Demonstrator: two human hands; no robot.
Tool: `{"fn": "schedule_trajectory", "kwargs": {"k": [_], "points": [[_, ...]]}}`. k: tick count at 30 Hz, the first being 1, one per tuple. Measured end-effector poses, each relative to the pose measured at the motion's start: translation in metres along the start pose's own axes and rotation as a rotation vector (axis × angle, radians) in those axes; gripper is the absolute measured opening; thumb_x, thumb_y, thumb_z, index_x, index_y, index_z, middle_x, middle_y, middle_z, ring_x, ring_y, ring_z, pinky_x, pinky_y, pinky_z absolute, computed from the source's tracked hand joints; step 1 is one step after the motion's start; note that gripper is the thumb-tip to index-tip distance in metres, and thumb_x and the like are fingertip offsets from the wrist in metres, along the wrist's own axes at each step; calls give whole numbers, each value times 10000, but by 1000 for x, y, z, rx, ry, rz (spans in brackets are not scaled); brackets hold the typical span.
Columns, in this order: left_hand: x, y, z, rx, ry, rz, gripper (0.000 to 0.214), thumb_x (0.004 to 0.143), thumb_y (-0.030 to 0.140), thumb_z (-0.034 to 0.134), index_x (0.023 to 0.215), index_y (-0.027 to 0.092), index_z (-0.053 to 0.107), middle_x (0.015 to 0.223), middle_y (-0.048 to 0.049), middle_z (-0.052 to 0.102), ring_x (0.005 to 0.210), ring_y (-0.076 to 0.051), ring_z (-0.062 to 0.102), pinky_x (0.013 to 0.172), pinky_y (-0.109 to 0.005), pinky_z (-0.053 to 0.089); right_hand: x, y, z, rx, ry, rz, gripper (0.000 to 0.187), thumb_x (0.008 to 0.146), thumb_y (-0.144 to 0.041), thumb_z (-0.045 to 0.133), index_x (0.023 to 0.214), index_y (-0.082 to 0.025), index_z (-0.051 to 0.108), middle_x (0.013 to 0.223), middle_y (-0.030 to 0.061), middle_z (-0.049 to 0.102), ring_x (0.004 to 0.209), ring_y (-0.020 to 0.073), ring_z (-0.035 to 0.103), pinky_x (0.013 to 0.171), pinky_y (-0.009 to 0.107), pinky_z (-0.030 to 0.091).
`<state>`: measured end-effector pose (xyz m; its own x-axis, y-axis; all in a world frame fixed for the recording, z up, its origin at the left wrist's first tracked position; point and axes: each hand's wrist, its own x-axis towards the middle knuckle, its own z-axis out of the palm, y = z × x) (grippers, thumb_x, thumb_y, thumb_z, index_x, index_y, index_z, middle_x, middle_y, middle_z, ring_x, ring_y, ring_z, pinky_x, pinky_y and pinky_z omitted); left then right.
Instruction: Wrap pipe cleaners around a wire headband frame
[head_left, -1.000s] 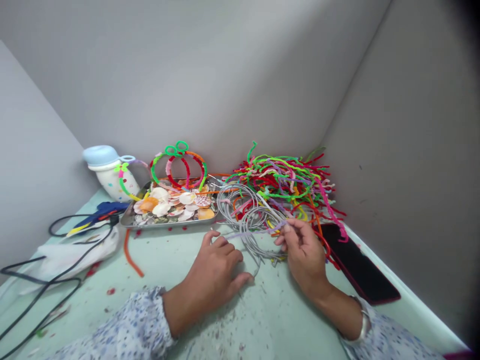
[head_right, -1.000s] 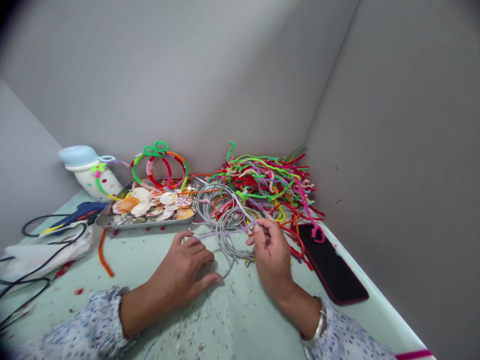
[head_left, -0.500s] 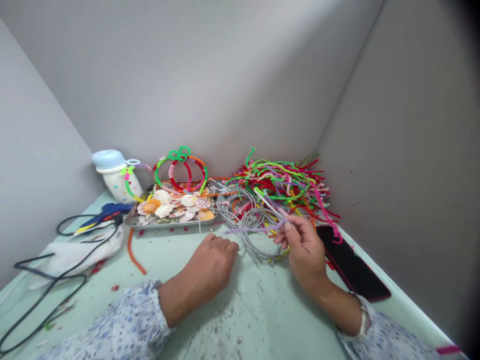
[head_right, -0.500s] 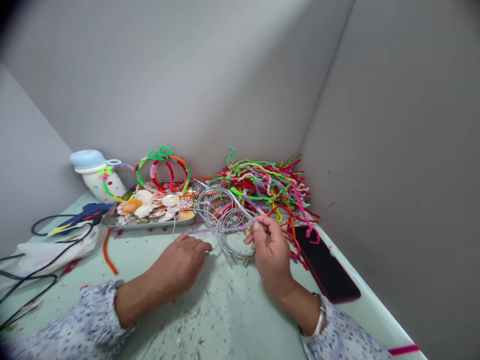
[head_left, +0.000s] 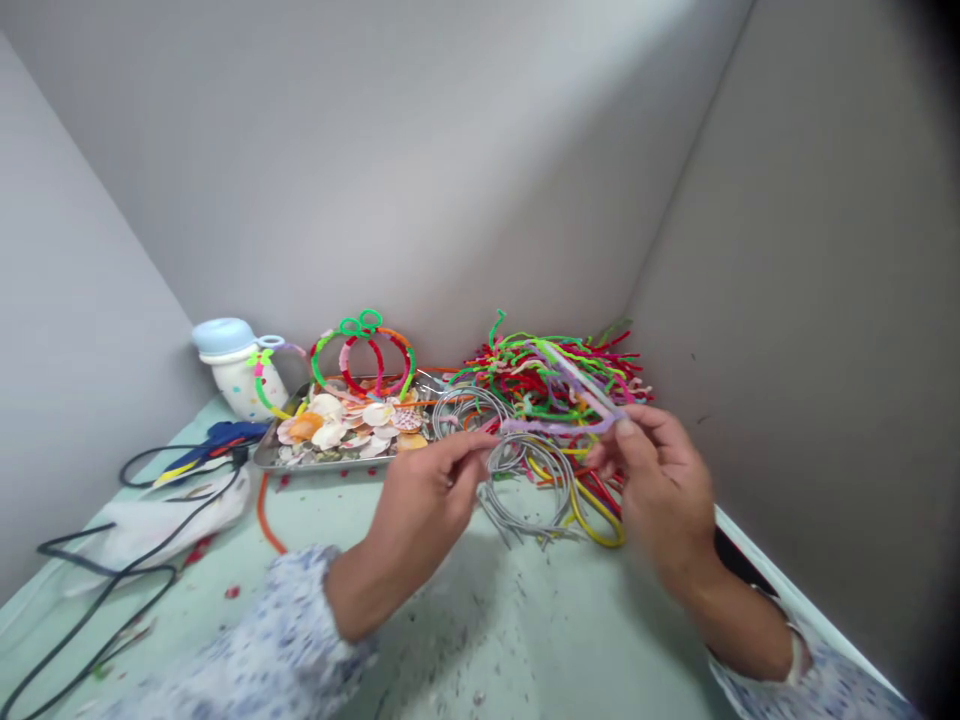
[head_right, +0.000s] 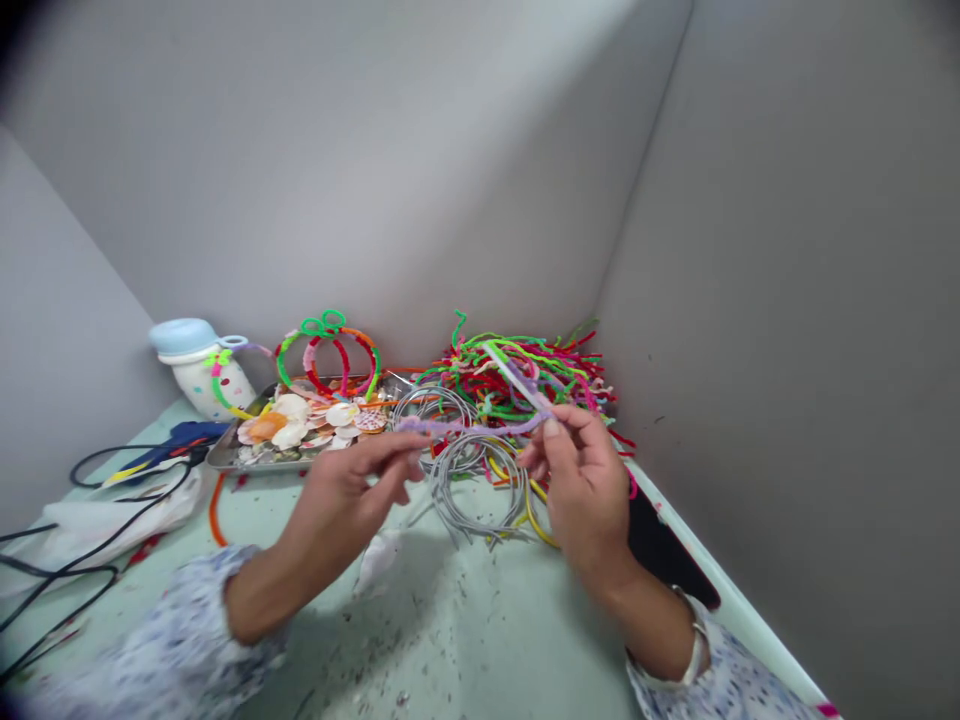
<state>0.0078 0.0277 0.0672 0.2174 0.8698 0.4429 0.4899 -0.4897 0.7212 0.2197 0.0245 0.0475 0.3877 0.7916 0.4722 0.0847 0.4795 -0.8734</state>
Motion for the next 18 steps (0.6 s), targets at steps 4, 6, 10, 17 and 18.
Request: {"fn": "schedule_trajectory", "kwargs": {"k": [4,6,10,17,18], "points": [[24,9,47,-103,-13,-91,222,890,246,523,959,210,731,735,-2,739,611,-155,663,622,-274,526,8,-15,-7,35,36,-27,128,888,-350,569,950,-239,562,680,-25,601,554,132,611,512,238,510],[30,17,65,-102,-16,-41,224,909,274,512,988,222,716,879,-15,757,748,-179,683,711,-299,534,11,-18,-9,32,52,-25,144,883,-367,580,951,-241,565,687,-22,603,553,137,617,517,246,523],[28,28,89,83,-145,89,371,946,201,375,1276,213,544,1013,-52,735,832,-195,680,763,-311,522,13,-18,-11,28,49,-13,162,868,-379,604,944,-240,571,635,-24,607,521,141,601,486,242,513],[43,14,102,428,-292,243,402,841,132,521,1232,212,566,1040,-111,667,965,-271,607,827,-387,486,14,-13,-9,-16,9,-15,156,874,-356,595,960,-229,571,608,-29,602,518,136,586,484,230,489],[48,10,102,456,-289,255,364,848,139,530,1199,206,597,1062,-133,643,1008,-293,581,856,-420,471,14,-13,-9,-28,6,-19,154,877,-356,589,961,-227,570,608,-30,598,518,137,584,483,231,485]]}}
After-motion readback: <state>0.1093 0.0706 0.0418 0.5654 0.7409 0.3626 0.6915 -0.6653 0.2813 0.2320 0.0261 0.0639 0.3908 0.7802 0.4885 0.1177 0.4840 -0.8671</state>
